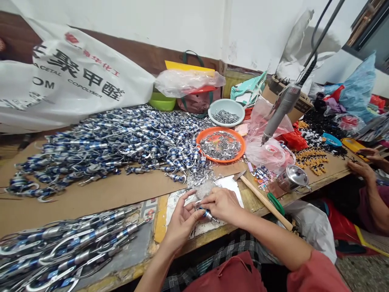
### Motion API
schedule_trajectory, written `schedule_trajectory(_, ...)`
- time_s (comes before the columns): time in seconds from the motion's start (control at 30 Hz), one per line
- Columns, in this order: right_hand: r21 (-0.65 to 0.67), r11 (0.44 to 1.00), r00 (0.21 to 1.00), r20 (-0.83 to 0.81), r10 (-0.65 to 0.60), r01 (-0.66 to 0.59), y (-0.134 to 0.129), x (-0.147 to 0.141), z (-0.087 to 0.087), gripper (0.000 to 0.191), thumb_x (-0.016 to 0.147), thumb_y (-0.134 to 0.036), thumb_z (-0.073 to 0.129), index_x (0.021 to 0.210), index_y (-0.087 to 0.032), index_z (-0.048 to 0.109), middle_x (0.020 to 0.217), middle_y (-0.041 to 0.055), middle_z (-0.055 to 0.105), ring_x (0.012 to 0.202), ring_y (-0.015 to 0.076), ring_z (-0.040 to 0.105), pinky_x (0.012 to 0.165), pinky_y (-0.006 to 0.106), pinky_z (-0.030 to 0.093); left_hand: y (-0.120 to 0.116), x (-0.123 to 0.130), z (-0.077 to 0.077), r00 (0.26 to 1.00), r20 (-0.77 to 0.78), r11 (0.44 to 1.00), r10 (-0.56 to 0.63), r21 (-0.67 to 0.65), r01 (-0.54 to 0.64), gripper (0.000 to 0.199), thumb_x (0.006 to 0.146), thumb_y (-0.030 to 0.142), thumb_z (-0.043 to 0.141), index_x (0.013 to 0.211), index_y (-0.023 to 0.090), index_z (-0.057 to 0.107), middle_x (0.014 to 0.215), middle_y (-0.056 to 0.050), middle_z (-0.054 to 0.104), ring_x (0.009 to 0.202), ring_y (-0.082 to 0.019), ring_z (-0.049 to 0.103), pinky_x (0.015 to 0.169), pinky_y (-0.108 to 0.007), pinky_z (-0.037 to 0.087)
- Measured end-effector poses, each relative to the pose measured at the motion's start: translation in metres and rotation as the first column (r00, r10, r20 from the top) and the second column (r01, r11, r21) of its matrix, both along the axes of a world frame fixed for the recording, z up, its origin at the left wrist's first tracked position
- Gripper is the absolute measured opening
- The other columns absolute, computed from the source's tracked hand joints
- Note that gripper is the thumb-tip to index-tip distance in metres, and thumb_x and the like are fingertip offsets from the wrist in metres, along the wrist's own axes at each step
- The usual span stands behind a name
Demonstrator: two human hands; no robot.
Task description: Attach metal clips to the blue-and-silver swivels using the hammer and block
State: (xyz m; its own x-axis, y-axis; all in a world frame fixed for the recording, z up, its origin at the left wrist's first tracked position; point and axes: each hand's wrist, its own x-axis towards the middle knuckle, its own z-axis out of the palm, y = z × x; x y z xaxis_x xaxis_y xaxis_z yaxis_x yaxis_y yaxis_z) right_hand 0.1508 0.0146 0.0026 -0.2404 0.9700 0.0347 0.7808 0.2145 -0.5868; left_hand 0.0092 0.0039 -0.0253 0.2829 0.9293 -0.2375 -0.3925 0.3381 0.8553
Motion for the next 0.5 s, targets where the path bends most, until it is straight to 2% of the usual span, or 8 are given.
schedule_trajectory(0.07, 0.031, 1.0, 1.0, -0.026, -0.002, 0.002, 0.0, -0.001, -0.001, 0.013, 0.078, -0.028, 0.063, 0.088, -0.029, 0.072, 0.078, -0.001, 0.064, 0.069, 0.0124, 0.057, 0.06, 0.023, 0.04, 0.0, 0.0, 0.001, 1.0, -0.001, 1.0, 0.006, 0.0, -0.006, 0.063, 0.064, 0.022, 0.07, 0.117, 0.023, 0.035, 0.079, 0.001, 0.06, 0.074, -0.016, 0.062, 0.067, -0.029, 0.053)
schedule_trajectory(0.13, 0.08, 0.996, 0.992, -0.129, -0.014, 0.024, -0.001, 0.008, 0.0, 0.016, 0.082, -0.03, 0.059, 0.092, -0.026, 0.071, 0.078, 0.0, 0.064, 0.071, 0.0129, 0.058, 0.063, 0.023, 0.043, 0.0, 0.0, 0.001, 1.0, -0.004, 1.0, 0.012, -0.01, -0.012, 0.064, 0.064, 0.021, 0.07, 0.117, 0.023, 0.035, 0.079, 0.001, 0.06, 0.073, -0.016, 0.062, 0.066, -0.03, 0.053)
schedule_trajectory(0.23, 0.223, 0.955, 0.962, -0.229, -0.146, 0.198, -0.007, 0.045, 0.002, 0.023, 0.088, -0.03, 0.047, 0.097, -0.021, 0.066, 0.085, 0.0034, 0.064, 0.08, 0.0154, 0.058, 0.072, 0.027, 0.045, 0.0, 0.001, -0.001, 1.0, -0.008, 1.0, 0.018, -0.022, -0.019, 0.063, 0.063, 0.021, 0.07, 0.117, 0.022, 0.036, 0.077, 0.001, 0.061, 0.073, -0.016, 0.062, 0.066, -0.03, 0.053)
schedule_trajectory(0.27, 0.277, 0.921, 0.955, -0.191, -0.227, 0.275, -0.009, 0.062, 0.002, 0.023, 0.089, -0.029, 0.045, 0.096, -0.019, 0.065, 0.089, 0.0052, 0.063, 0.084, 0.0171, 0.058, 0.074, 0.029, 0.045, 0.001, 0.001, -0.002, 1.0, -0.012, 1.0, 0.021, -0.021, -0.021, 0.064, 0.063, 0.021, 0.07, 0.117, 0.022, 0.037, 0.077, 0.001, 0.061, 0.073, -0.016, 0.062, 0.065, -0.029, 0.052)
schedule_trajectory(0.33, 0.251, 0.914, 0.932, 0.089, -0.35, 0.319, -0.014, 0.094, -0.004, 0.025, 0.083, -0.029, 0.053, 0.104, -0.017, 0.06, 0.095, 0.0089, 0.061, 0.088, 0.0225, 0.057, 0.076, 0.034, 0.044, 0.002, 0.001, -0.007, 1.0, -0.019, 1.0, 0.023, -0.014, -0.024, 0.065, 0.062, 0.022, 0.071, 0.118, 0.022, 0.037, 0.078, 0.001, 0.062, 0.073, -0.016, 0.062, 0.064, -0.028, 0.052)
schedule_trajectory(0.43, 0.117, 0.935, 0.845, 0.403, -0.352, 0.334, -0.018, 0.123, -0.017, 0.025, 0.08, -0.027, 0.056, 0.101, -0.015, 0.059, 0.093, 0.0118, 0.06, 0.087, 0.0266, 0.057, 0.073, 0.037, 0.045, 0.002, 0.001, -0.011, 1.0, -0.019, 1.0, 0.024, 0.003, -0.024, 0.067, 0.063, 0.024, 0.071, 0.12, 0.022, 0.036, 0.079, 0.0, 0.061, 0.074, -0.017, 0.062, 0.066, -0.03, 0.053)
schedule_trajectory(0.5, 0.079, 0.939, 0.839, 0.429, -0.335, 0.335, -0.02, 0.125, -0.021, 0.02, 0.084, -0.026, 0.049, 0.099, -0.016, 0.059, 0.091, 0.0099, 0.059, 0.085, 0.0242, 0.058, 0.072, 0.035, 0.046, 0.002, 0.0, -0.012, 1.0, -0.018, 1.0, 0.026, 0.006, -0.025, 0.067, 0.063, 0.024, 0.071, 0.12, 0.022, 0.035, 0.08, -0.001, 0.061, 0.076, -0.017, 0.062, 0.068, -0.032, 0.053)
